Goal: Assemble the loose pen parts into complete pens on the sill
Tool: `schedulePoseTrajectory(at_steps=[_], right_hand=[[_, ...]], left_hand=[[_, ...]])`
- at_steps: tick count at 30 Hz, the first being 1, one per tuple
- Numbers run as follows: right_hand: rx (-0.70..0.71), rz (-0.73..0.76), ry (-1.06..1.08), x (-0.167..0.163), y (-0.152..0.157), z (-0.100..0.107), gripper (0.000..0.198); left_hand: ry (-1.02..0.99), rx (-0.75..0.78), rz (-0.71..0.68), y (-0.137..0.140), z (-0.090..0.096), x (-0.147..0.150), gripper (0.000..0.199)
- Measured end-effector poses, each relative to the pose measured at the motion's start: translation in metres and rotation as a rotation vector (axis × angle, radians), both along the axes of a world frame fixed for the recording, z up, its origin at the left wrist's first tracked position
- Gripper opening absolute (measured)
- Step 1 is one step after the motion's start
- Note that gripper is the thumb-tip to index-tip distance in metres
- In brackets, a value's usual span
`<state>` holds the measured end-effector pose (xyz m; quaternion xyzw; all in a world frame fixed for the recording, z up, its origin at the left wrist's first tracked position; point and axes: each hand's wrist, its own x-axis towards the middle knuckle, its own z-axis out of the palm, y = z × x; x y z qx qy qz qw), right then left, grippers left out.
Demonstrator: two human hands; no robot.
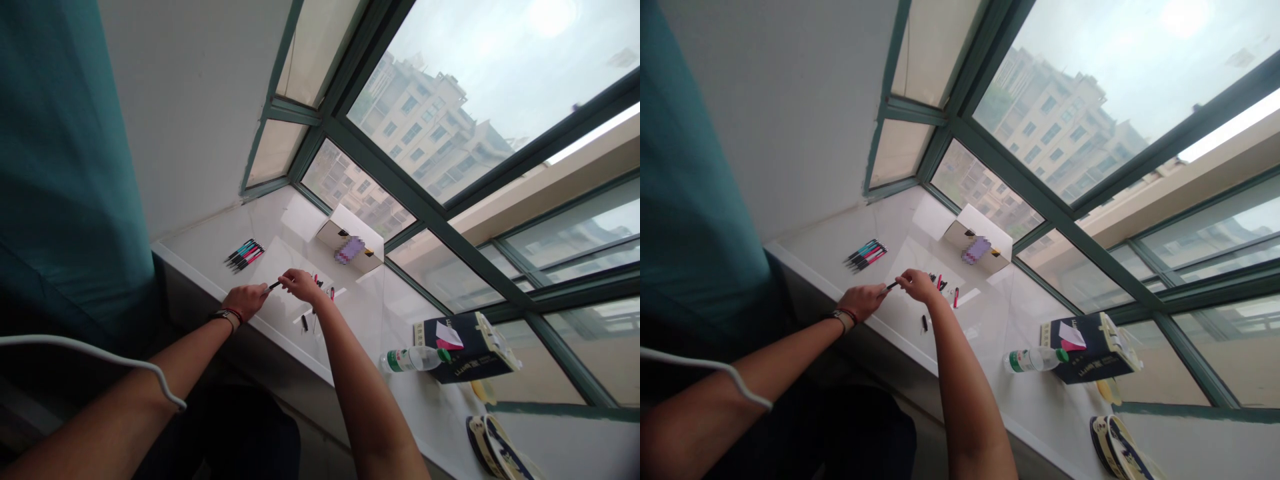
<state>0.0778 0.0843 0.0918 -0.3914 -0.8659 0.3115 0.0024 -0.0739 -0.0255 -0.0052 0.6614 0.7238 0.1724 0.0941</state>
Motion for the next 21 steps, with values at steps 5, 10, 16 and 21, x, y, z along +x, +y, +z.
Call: schedulePoseTrajectory(at_steps=[5,10,16,21], right_hand=[[0.038,0.021,-0.002,-0.001,-0.002,0.002,0.015],[0.086,0.015,-0.074,-0.006,-0.006,0.006,0.023],[0.132,0.03,-0.115,-0.01,-0.006,0.009,0.029],[0.165,0.001,-0.147,-0.014,-0.003,0.003,0.038]], left_hand=[[-0.011,0.001,0.006,0.0,-0.002,0.0,0.05],[-0.003,0.006,0.003,0.0,-0.002,0.0,0.049],[0.003,-0.02,0.003,0.0,0.001,0.001,0.05],[-0.041,-0.026,0.005,0.0,0.002,0.001,0.05]])
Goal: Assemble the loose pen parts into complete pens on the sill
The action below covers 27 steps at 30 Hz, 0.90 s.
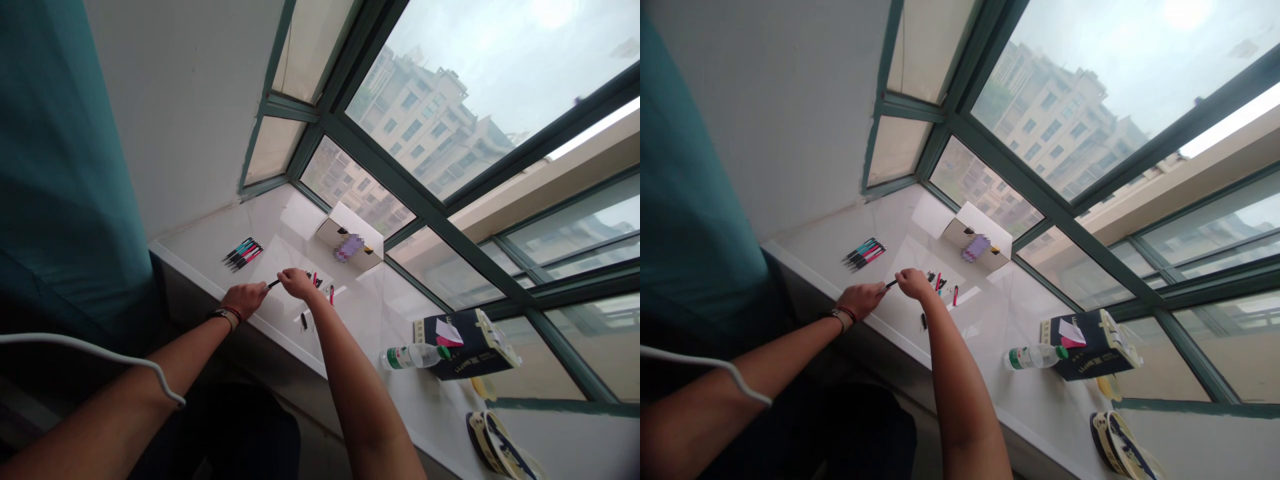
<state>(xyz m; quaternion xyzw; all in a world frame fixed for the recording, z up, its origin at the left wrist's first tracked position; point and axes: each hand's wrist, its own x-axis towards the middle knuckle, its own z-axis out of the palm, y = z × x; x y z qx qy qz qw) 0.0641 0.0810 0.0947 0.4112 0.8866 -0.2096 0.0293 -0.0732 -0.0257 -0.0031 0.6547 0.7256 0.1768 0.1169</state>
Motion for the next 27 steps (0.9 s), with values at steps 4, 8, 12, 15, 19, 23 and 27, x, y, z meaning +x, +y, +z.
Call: schedulePoseTrajectory(at_steps=[4,8,12,15,19,23,27], right_hand=[[-0.02,-0.06,-0.003,0.0,-0.001,-0.005,0.042],[-0.054,-0.15,0.008,-0.001,-0.003,-0.008,0.04],[-0.279,-0.325,0.018,-0.004,-0.003,-0.008,0.036],[-0.484,-0.476,0.079,-0.007,-0.002,-0.006,0.028],[-0.62,-0.651,0.076,-0.014,0.0,-0.002,0.021],[-0.589,-0.669,0.142,-0.015,-0.003,-0.004,0.032],[-0.207,-0.557,0.252,0.026,-0.026,-0.016,0.042]], left_hand=[[-0.003,-0.016,0.0,0.0,0.0,0.0,0.049],[-0.001,-0.017,-0.012,0.001,-0.001,0.0,0.05],[0.006,-0.008,-0.01,0.001,-0.002,0.0,0.052],[0.023,-0.013,-0.008,0.001,-0.001,0.0,0.051],[0.029,-0.026,-0.011,0.001,0.0,0.0,0.049],[-0.002,-0.021,0.006,0.001,0.001,0.0,0.048],[-0.061,-0.011,0.03,0.0,0.002,0.0,0.048]])
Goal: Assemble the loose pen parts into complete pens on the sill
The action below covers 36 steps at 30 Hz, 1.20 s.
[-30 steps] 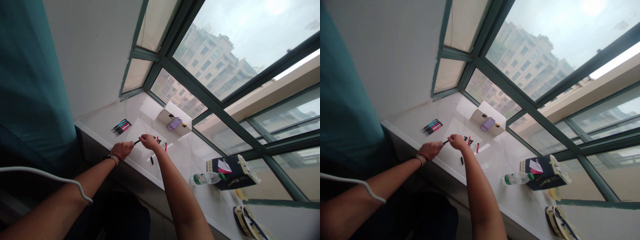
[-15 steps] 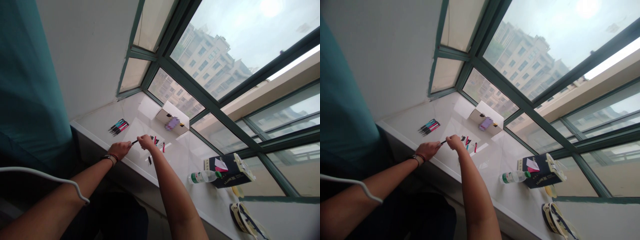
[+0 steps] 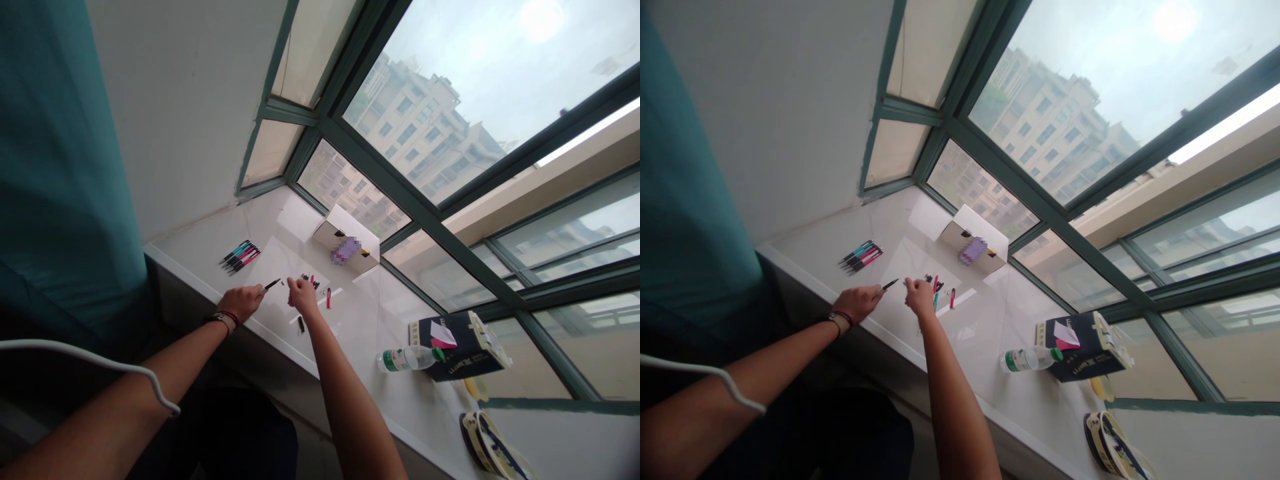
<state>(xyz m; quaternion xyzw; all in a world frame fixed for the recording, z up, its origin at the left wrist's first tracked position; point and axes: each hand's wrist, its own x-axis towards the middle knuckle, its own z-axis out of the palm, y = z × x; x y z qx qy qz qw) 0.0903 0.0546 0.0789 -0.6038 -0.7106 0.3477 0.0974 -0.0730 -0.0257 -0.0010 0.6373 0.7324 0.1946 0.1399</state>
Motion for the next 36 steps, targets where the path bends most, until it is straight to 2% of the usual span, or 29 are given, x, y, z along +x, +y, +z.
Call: schedulePoseTrajectory(at_steps=[1,3,7,10,13,16,26,31,36], right_hand=[[0.132,-0.04,-0.053,0.019,-0.009,-0.005,0.043],[0.28,-0.164,-0.174,0.064,-0.031,-0.017,0.044],[0.452,-0.304,-0.269,0.146,-0.074,-0.048,0.039],[0.533,-0.345,-0.347,0.174,-0.093,-0.072,0.037],[0.53,-0.393,-0.438,0.178,-0.1,-0.088,0.046],[0.516,-0.4,-0.465,0.175,-0.1,-0.094,0.047],[0.473,-0.456,-0.443,0.173,-0.1,-0.092,0.043],[0.447,-0.495,-0.39,0.172,-0.1,-0.091,0.045],[0.432,-0.5,-0.342,0.173,-0.1,-0.088,0.046]], left_hand=[[-0.002,0.003,0.005,0.0,0.0,0.0,0.048],[0.012,0.008,0.011,0.0,0.0,0.0,0.049],[0.039,0.021,0.016,-0.001,0.0,0.0,0.05],[0.046,0.03,0.026,-0.001,0.0,0.0,0.052],[0.066,0.013,0.039,-0.002,0.002,0.001,0.053],[0.115,-0.008,0.057,-0.003,0.004,0.002,0.055],[0.232,-0.008,0.077,-0.004,0.009,0.006,0.047],[0.179,0.036,0.093,-0.005,0.011,0.009,0.041],[0.098,0.084,0.104,-0.007,0.014,0.007,0.043]])
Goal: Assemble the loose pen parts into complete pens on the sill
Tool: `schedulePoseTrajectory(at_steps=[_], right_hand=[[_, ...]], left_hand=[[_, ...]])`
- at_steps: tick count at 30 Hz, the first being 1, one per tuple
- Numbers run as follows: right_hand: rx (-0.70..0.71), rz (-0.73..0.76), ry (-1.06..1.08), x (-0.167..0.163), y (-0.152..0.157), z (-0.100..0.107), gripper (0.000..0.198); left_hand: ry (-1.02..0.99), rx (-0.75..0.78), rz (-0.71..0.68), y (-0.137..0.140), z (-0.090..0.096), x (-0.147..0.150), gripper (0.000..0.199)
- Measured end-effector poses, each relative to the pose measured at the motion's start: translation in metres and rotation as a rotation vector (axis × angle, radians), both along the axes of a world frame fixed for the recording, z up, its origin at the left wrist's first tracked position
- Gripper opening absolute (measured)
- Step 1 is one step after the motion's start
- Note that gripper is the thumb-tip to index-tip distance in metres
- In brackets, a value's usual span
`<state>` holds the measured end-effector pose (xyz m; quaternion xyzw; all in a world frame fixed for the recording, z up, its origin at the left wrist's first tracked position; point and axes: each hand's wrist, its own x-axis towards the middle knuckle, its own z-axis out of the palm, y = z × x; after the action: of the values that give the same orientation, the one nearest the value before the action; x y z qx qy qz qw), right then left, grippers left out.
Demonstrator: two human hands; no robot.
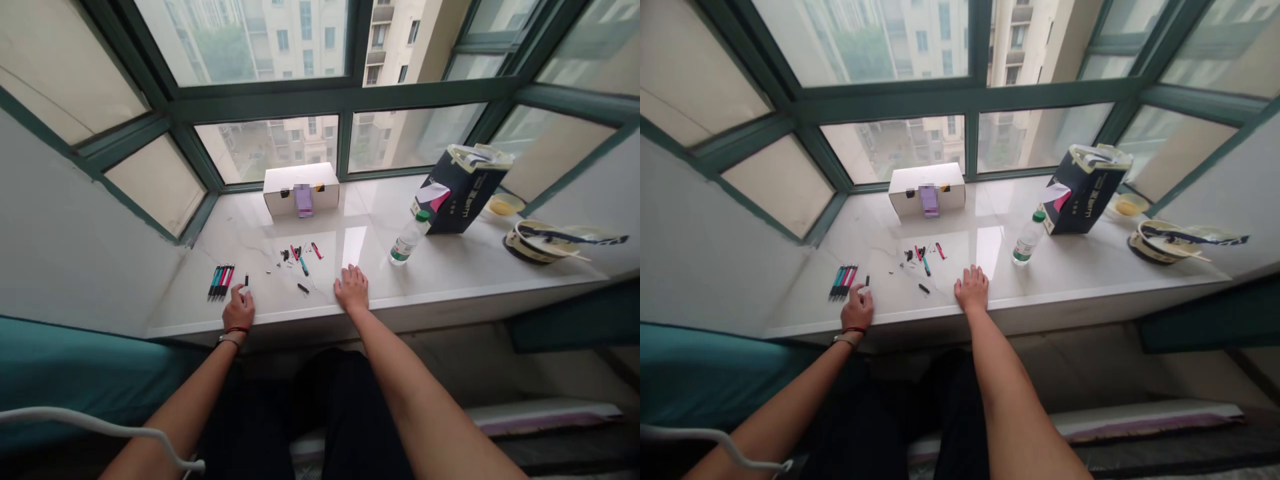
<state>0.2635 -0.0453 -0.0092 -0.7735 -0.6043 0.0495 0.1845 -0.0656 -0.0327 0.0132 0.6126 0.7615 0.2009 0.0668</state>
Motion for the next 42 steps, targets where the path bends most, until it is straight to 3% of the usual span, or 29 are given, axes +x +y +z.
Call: schedulePoseTrajectory(at_steps=[3,6,9,11,16,26,36,42], right_hand=[[-0.005,0.001,0.008,0.001,0.0,0.001,0.047],[-0.021,-0.002,0.002,0.001,0.0,0.002,0.048],[-0.019,0.002,-0.009,0.002,0.0,0.003,0.048],[-0.021,0.005,-0.01,0.001,-0.001,0.004,0.048],[-0.054,0.008,-0.003,0.001,-0.002,0.008,0.05],[-0.045,0.013,-0.007,0.003,-0.001,0.008,0.05],[-0.044,0.005,-0.001,0.002,-0.001,0.006,0.05],[-0.041,0.001,-0.002,0.002,0.0,0.006,0.05]], left_hand=[[-0.18,0.041,0.008,0.004,-0.003,-0.004,0.04],[-0.49,0.077,0.085,0.009,-0.009,-0.009,0.042],[-0.72,0.018,0.084,0.013,-0.012,-0.011,0.046],[-0.763,-0.035,0.066,0.013,-0.01,-0.011,0.049],[-0.556,-0.139,-0.032,0.011,0.0,-0.002,0.049],[-0.053,-0.338,-0.188,0.028,0.002,0.015,0.027],[0.049,-0.382,-0.303,0.037,0.009,0.013,0.027],[0.103,-0.352,-0.405,0.06,0.027,0.01,0.025]])
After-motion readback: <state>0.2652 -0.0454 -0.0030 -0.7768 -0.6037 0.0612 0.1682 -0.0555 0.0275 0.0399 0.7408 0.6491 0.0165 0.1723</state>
